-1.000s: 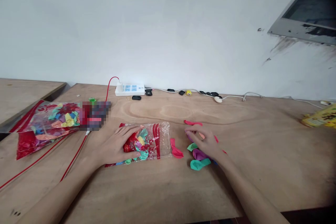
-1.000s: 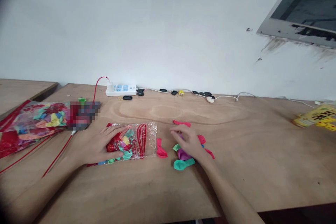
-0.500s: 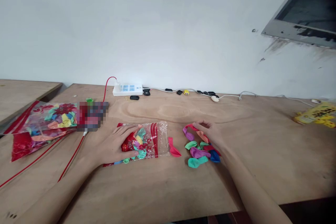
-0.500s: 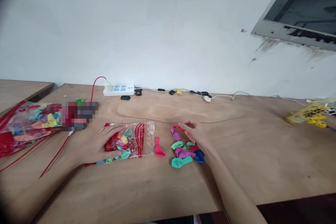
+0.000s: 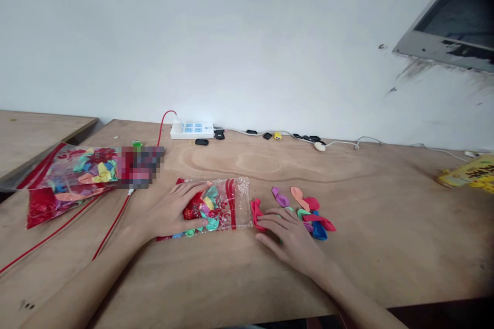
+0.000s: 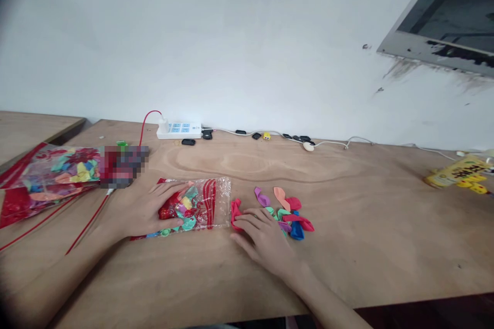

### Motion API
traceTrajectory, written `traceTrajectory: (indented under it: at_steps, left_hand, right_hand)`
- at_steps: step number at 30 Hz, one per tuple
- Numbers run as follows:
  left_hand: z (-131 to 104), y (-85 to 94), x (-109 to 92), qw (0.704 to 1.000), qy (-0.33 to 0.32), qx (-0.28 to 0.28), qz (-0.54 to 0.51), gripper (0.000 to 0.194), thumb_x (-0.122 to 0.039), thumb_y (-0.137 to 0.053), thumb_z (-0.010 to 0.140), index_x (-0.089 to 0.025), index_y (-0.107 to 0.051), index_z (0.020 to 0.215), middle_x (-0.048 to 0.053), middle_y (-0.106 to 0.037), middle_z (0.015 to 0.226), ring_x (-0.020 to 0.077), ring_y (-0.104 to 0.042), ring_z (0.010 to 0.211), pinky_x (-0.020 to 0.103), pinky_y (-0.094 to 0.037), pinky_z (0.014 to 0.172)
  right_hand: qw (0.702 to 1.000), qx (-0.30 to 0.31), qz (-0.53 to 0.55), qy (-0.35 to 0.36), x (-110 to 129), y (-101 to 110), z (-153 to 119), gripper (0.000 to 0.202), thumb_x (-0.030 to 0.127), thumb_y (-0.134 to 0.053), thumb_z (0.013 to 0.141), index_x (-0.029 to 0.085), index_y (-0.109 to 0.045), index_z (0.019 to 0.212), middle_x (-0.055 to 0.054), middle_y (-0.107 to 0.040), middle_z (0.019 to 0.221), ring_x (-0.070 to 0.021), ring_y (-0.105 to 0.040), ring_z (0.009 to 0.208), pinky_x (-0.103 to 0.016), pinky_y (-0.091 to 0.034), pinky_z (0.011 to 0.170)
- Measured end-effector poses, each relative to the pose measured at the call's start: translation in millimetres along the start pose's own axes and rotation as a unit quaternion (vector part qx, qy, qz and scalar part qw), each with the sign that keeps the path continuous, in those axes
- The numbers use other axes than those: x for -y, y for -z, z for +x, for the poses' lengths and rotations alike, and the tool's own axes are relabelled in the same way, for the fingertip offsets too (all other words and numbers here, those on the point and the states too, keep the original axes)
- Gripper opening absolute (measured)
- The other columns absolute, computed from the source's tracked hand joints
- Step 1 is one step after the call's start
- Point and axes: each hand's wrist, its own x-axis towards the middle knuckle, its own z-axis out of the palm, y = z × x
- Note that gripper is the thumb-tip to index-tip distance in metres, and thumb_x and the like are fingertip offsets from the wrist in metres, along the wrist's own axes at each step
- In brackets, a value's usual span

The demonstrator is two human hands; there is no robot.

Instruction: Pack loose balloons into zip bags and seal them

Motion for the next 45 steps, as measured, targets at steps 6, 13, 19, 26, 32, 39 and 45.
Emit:
traceTrajectory:
  at_steps: [6,13,19,26,32,39,45]
  left_hand:
    - [-0.4,-3.1,2.0,1.0,0.012,0.011,0.01,0.093,-0.071,-0.069,0.093,-0.034,-0.027,0.168,0.009,-0.041,0.168,0.0366,-0.043,0.151,0.056,-0.034,0.125]
    - [0.6,-1.3,-1.4,1.0,0.008,0.004,0.008,0.092,-0.07,-0.07,0.093,-0.034,-0.029,0.167,0.009,-0.043,0.167,0.0378,-0.045,0.149,0.056,-0.036,0.123]
    - [0.9,-1.3,-0.8,1.0,-0.001,0.001,0.001,0.091,-0.068,-0.07,0.093,-0.035,-0.029,0.167,0.009,-0.044,0.166,0.0366,-0.045,0.15,0.054,-0.035,0.123]
    - [0.1,-3.2,2.6,1.0,-0.002,0.008,0.009,0.092,-0.068,-0.069,0.094,-0.034,-0.026,0.168,0.01,-0.041,0.168,0.0369,-0.043,0.15,0.055,-0.034,0.123]
    - [0.8,-2.4,0.1,1.0,-0.006,0.0,0.003,0.091,-0.067,-0.07,0.094,-0.034,-0.027,0.167,0.01,-0.043,0.167,0.0366,-0.044,0.15,0.054,-0.035,0.123]
    - [1.3,-1.1,-1.9,1.0,-0.003,-0.006,-0.003,0.091,-0.067,-0.072,0.092,-0.035,-0.03,0.167,0.009,-0.046,0.165,0.037,-0.047,0.148,0.054,-0.036,0.123]
    - [0.9,-0.2,-2.7,1.0,0.002,0.002,0.003,0.091,-0.069,-0.07,0.094,-0.035,-0.028,0.167,0.009,-0.043,0.167,0.0363,-0.044,0.15,0.054,-0.034,0.124]
  right_hand:
    - [0.992,0.117,-0.051,0.001,-0.6,6.0,-20.4,0.056,0.044,-0.057,0.107,0.029,-0.048,0.16,-0.006,-0.056,0.159,-0.0331,-0.044,0.153,-0.06,-0.043,0.121]
    - [0.971,0.229,-0.02,-0.059,1.3,13.7,-29.2,0.064,0.051,-0.045,0.111,0.042,-0.019,0.169,0.005,-0.028,0.174,-0.0334,-0.015,0.165,-0.067,-0.024,0.13]
    - [0.967,0.243,0.012,-0.073,3.4,19.9,-26.1,0.063,0.051,-0.043,0.111,0.046,-0.017,0.168,0.006,-0.02,0.176,-0.0334,-0.011,0.165,-0.068,-0.017,0.131]
    - [0.982,0.175,0.025,-0.066,-8.0,26.6,-29.5,0.057,0.044,-0.049,0.11,0.043,-0.035,0.165,0.005,-0.036,0.172,-0.0321,-0.015,0.165,-0.064,-0.025,0.13]
    - [0.987,0.161,-0.024,0.007,-13.1,22.1,-32.9,0.048,0.045,-0.061,0.105,0.043,-0.056,0.153,0.002,-0.044,0.168,-0.0399,-0.022,0.162,-0.074,-0.028,0.125]
    - [0.988,0.113,0.077,-0.068,-10.6,16.4,-25.7,0.038,0.043,-0.059,0.107,0.037,-0.067,0.143,-0.003,-0.068,0.146,-0.0349,-0.044,0.153,-0.067,-0.039,0.123]
    - [0.892,-0.058,0.355,-0.274,-20.0,15.5,-7.5,0.044,0.053,-0.048,0.109,0.029,-0.075,0.133,-0.012,-0.072,0.14,-0.0331,-0.068,0.13,-0.056,-0.057,0.109]
